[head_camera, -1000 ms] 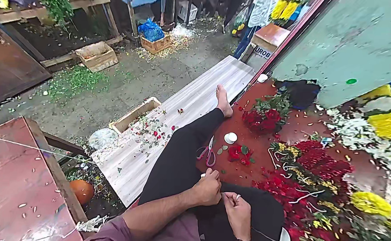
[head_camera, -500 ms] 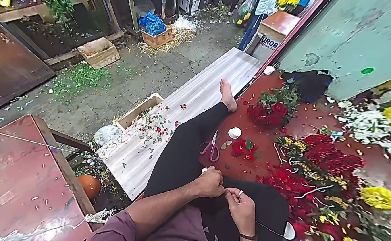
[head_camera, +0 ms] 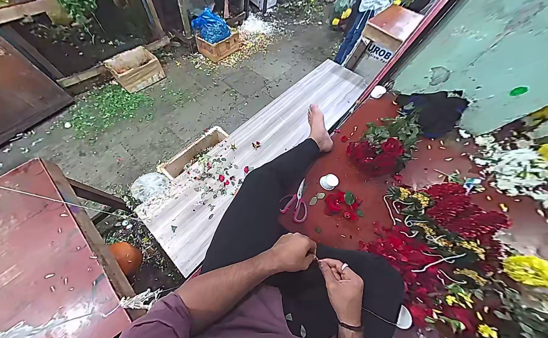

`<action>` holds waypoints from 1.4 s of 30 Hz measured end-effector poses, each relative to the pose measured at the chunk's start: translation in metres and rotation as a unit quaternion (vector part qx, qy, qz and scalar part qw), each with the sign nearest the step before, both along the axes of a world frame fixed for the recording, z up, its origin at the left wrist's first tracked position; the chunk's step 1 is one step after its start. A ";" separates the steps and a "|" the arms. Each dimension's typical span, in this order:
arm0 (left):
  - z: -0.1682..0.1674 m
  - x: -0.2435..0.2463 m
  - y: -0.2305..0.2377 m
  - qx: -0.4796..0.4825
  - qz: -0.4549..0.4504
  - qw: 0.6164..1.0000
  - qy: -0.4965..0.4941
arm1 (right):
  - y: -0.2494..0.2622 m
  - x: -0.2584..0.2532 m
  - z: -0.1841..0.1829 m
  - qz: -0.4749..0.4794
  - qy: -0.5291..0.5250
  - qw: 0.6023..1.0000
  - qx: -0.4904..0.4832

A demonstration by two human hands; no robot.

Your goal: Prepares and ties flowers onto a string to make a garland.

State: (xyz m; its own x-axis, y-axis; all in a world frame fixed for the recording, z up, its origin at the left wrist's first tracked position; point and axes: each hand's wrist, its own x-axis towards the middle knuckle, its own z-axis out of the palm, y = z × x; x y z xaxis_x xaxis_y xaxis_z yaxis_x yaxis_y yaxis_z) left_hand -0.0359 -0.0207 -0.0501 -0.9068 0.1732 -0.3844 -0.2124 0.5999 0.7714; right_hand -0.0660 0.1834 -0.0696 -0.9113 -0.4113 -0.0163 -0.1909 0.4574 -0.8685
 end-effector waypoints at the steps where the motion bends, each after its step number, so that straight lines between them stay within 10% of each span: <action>1: 0.002 0.001 0.001 -0.006 -0.011 1.000 0.002 | 0.001 0.000 0.000 -0.006 -0.003 1.000 -0.002; 9: 0.012 -0.001 0.000 -0.088 -0.023 0.995 -0.034 | -0.003 -0.002 0.015 0.010 0.180 0.961 0.210; 15: 0.007 0.003 0.006 -0.061 -0.064 0.996 -0.013 | -0.049 -0.004 0.062 -0.005 0.378 0.923 0.077; 42: 0.013 0.006 0.014 -0.129 -0.234 0.947 -0.177 | -0.038 -0.025 0.039 -0.072 0.298 0.951 0.042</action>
State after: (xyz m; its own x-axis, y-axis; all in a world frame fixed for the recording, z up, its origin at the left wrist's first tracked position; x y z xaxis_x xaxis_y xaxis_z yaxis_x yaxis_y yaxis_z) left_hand -0.0304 -0.0062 -0.0374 -0.5596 0.3829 -0.7350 -0.0951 0.8513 0.5160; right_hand -0.0909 0.1451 -0.0308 -0.8160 -0.3016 0.4932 -0.5678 0.5782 -0.5859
